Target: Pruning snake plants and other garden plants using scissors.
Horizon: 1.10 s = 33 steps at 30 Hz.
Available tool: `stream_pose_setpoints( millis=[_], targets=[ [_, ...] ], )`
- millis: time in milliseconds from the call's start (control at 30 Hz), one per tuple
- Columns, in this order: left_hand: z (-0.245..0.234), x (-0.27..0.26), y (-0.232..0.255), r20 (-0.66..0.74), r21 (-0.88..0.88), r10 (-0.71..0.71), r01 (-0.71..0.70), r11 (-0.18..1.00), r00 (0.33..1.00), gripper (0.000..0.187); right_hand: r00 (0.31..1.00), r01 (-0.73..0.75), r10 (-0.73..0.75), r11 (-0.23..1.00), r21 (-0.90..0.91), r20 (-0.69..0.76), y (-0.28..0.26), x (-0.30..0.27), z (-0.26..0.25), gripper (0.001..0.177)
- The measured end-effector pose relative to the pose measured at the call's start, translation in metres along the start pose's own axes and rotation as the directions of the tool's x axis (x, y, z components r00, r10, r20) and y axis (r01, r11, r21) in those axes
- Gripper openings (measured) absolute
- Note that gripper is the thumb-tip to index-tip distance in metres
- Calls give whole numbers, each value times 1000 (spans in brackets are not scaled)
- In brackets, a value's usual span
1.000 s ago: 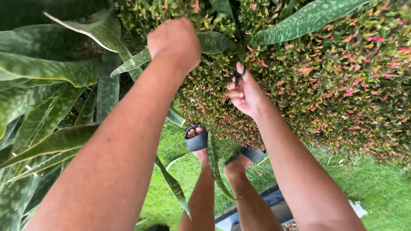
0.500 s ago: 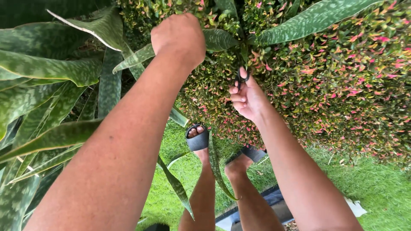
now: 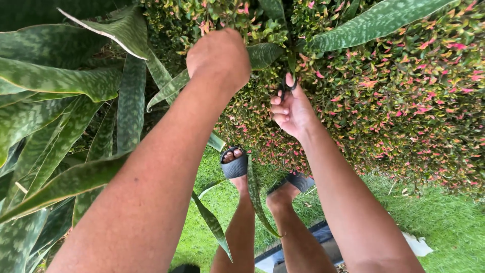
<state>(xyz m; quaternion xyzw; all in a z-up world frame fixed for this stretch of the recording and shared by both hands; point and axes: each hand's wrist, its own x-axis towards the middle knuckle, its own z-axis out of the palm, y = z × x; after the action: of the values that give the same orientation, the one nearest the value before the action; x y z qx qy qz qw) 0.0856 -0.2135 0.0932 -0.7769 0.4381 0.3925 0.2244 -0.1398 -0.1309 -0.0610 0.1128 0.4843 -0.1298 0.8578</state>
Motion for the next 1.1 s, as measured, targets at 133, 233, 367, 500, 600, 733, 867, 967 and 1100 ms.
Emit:
stream_pose_setpoints(
  millis=[133,233,367,500,600,733,867,967,1100],
  targets=[
    [-2,-5,4,2,-2,-5,5,1000,1000,33,998,26,-27,999,-22,-61,-5,13,2,51],
    [-1,-8,2,17,15,4,-4,1000,1000,31,999,-2,3,1000,12,-41,-4,22,-5,52],
    [1,-9,0,10,5,7,-7,1000,1000,30,998,59,-59,998,-30,12,-2,22,-12,49],
    [12,-13,0,11,4,-13,13,1000,1000,30,998,49,-51,997,-61,-31,-4,15,-4,47],
    [12,-17,4,6,-8,-7,7,1000,1000,29,997,54,-55,998,-21,-61,-12,12,10,49],
    [14,-20,5,43,7,-24,24,1000,999,29,992,-5,7,1000,16,-127,-18,22,2,51],
    [21,-25,-4,-72,36,17,-15,999,997,27,999,25,-27,998,-53,-28,-6,8,-5,41],
    [22,-65,2,-182,100,129,-113,989,975,20,1000,-29,29,999,-17,2,10,-29,-4,37],
    [25,-179,14,-282,122,267,-242,963,921,7,973,-11,32,996,93,-227,78,-62,-88,31]
  ],
)
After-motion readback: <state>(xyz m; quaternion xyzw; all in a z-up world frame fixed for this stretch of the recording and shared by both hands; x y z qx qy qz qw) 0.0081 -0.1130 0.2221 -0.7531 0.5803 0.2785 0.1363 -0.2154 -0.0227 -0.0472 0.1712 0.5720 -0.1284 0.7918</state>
